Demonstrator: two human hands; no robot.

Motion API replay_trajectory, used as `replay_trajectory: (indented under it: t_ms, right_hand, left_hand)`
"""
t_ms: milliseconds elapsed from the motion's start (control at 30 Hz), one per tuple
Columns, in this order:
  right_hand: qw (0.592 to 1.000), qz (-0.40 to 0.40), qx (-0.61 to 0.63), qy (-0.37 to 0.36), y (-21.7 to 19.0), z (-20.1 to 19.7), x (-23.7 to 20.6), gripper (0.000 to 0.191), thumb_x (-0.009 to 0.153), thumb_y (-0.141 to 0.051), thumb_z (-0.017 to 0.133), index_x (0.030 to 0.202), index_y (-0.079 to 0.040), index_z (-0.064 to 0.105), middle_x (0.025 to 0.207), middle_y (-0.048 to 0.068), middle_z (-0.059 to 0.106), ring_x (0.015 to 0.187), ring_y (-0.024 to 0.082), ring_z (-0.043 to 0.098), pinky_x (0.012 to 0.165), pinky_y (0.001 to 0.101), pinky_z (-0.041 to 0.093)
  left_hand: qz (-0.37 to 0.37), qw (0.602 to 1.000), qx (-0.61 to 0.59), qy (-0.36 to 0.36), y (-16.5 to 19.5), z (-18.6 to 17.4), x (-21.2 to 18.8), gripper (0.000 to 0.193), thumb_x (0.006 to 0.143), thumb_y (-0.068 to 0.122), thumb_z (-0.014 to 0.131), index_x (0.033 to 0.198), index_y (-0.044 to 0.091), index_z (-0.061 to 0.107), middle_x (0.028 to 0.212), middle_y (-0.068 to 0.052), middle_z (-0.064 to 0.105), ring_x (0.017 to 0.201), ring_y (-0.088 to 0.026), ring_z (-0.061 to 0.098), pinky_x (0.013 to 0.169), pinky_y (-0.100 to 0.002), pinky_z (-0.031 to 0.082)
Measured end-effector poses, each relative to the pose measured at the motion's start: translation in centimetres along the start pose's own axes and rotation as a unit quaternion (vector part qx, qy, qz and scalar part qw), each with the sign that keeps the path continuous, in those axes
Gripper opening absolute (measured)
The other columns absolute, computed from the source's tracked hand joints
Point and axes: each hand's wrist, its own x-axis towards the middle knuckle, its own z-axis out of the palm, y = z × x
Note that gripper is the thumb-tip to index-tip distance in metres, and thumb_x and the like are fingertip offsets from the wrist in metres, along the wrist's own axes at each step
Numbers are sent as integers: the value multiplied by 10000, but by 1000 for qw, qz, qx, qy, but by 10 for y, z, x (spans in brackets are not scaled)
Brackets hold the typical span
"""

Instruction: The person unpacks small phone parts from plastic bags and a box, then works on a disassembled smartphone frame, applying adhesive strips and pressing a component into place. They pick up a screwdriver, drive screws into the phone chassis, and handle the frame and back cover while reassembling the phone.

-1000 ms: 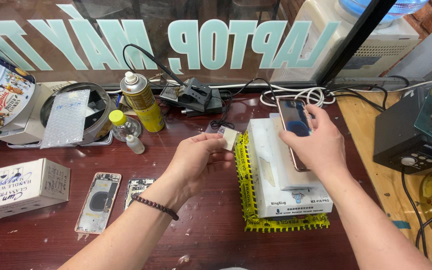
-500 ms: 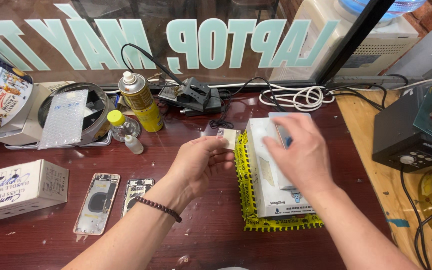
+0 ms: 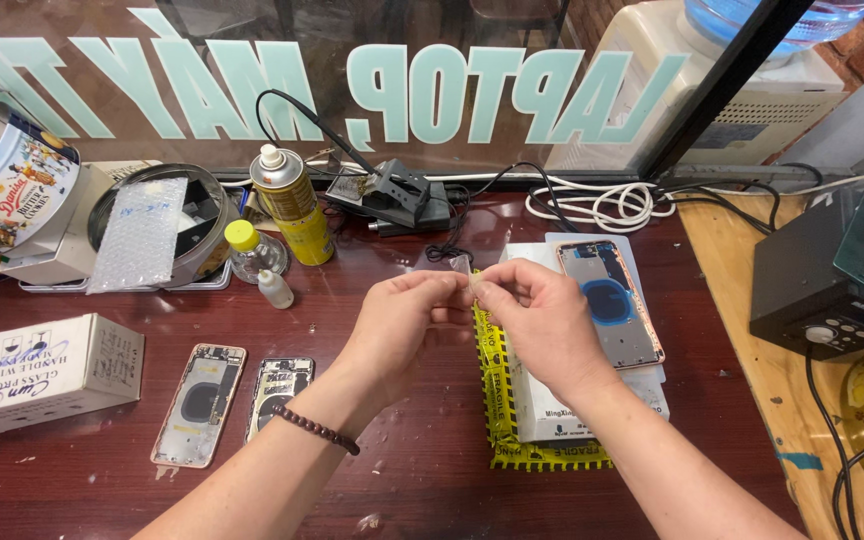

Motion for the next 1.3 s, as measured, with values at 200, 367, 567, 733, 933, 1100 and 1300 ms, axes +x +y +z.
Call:
replay_trajectory:
  t_ms: [200,367,567,733,933,1100,1300]
  right_hand:
    - [943,104,313,-39,-4,-9,4,222,956,-107,642,1154,-7,647,1006,93,729,917,166,689,789,330,565]
    - [940,94,326,-37,-10,-10,0,284,919,-84,647,1193,-19,617,1049,96,738,966,160,704,834,331,574]
    - [976,46,214,-10,-14,-4,-4,341,884,-74,709,1214,-6,655,1050,86,740,950,118,700,811,268,573]
    - [998,-1,61,19,-23,-2,-7,332,889,-99,738,1209,-21,695,993,80,788,863,79,693,757,224,565]
    - [993,2,119,21,-25,3,-4,325,887,-67,717,1205,-14,677,970,91,765,816,102,701,728,244,579]
    - [944,63,322,-27,-16,-1,0,244,907,-3,586,1145,17,639,1006,118,728,908,192,721,812,340,626]
    - [915,106,384,-55,-15,-9,0,195,920,-30,546,1039,69,664,967,162,711,848,240,706,774,405,601]
  left_hand:
    - [158,965,202,46,-1,8,-7,190,866,148,744,997,10,747,830,-23,750,678,-60,633,586,-239,533]
    - [196,939,270,85,6,17,-12,223,841,227,785,936,25,778,799,-17,789,710,-50,686,642,-231,558]
    - [210,920,314,106,12,20,-17,216,842,226,755,946,43,803,819,-45,811,726,-71,738,674,-246,589]
    - [179,919,327,127,11,21,-18,199,855,200,718,956,52,805,795,-59,804,698,-90,729,651,-263,583]
    - [141,974,158,78,5,17,-6,227,883,135,710,990,-49,787,797,-86,751,695,-129,667,618,-264,545]
    - [120,986,100,66,7,12,-6,384,849,153,721,1198,16,634,993,-43,746,801,-92,713,657,-265,584]
    - [-51,991,-124,-11,13,2,0,385,848,82,711,1211,54,586,916,-50,701,746,-132,653,700,-335,592]
